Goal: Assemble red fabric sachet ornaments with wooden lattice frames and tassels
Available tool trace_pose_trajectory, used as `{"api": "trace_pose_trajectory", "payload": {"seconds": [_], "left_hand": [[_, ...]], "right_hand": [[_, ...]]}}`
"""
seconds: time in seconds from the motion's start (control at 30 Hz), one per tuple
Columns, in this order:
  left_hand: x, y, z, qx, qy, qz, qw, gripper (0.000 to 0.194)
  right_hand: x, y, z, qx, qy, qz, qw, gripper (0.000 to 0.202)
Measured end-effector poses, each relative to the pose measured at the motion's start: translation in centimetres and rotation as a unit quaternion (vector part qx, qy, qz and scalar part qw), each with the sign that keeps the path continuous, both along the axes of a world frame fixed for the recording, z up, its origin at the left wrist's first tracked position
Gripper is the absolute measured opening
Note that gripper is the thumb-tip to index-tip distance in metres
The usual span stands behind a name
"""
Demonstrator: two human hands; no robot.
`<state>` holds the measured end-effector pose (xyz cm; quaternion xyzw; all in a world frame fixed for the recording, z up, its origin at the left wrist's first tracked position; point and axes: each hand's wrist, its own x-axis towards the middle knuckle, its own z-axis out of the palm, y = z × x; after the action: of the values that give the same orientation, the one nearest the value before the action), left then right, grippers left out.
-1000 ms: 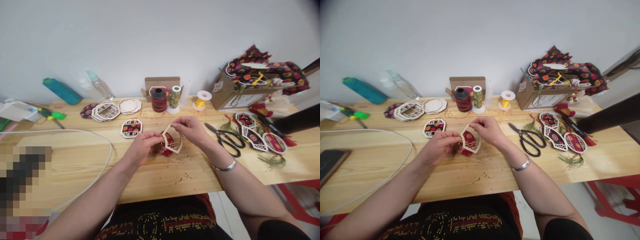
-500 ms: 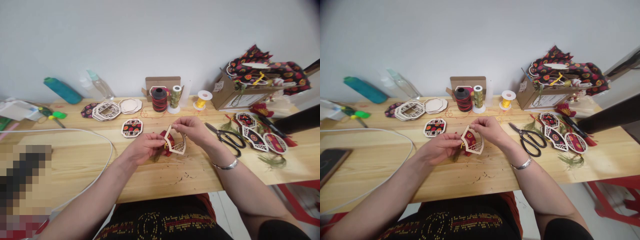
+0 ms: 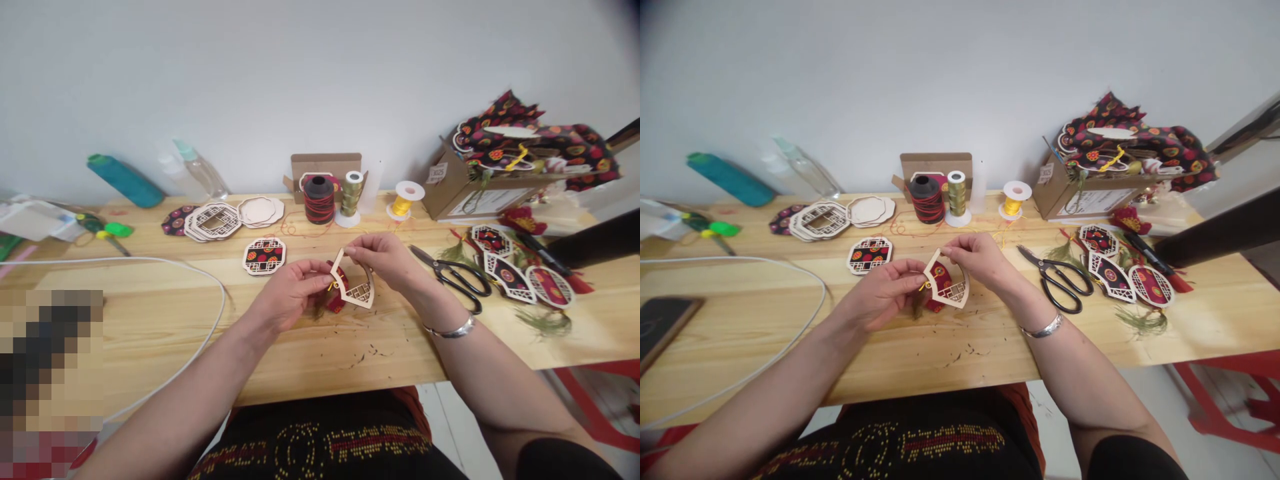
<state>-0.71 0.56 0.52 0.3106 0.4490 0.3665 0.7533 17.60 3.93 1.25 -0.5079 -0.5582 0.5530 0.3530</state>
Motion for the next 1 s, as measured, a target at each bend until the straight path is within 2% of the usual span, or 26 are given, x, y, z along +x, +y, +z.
{"api": "trace_pose_trajectory", "payload": {"seconds": [0.13, 0.3, 0.47, 0.57, 0.7, 0.83, 1.0], "left_hand": [[0.0, -0.3, -0.3, 0.074, 0.070, 0.033, 0.994, 0.018], [-0.1, -0.7, 0.0, 0.156, 0.121, 0.017, 0.980, 0.022], [0.2, -0.8, 1.0, 0.153, 0.191, 0.015, 0.970, 0.020], [0.3, -0.8, 1.0, 0.157, 0.208, 0.008, 0.965, 0.019], [0.1, -0.7, 0.3, 0.156, 0.198, -0.008, 0.968, 0.022], [0.1, -0.8, -0.5, 0.128, 0.130, -0.031, 0.983, 0.024], [-0.2, -0.6, -0.4, 0.091, 0.083, -0.057, 0.991, 0.025]], "right_hand": [[0.0, 0.0, 0.1, -0.003, -0.001, -0.008, 1.000, 0.022], [0.0, 0.3, 0.0, -0.001, -0.006, -0.029, 1.000, 0.021], [0.1, 0.4, 0.0, 0.001, -0.018, -0.033, 0.999, 0.021], [0.1, 0.2, 0.0, 0.013, -0.029, -0.024, 0.999, 0.022], [0.1, -0.1, 0.2, 0.031, -0.038, -0.006, 0.999, 0.023], [0.1, -0.1, 0.3, 0.041, -0.040, 0.010, 0.998, 0.022], [0.2, -0.1, 0.5, 0.054, -0.042, 0.023, 0.997, 0.020]]}}
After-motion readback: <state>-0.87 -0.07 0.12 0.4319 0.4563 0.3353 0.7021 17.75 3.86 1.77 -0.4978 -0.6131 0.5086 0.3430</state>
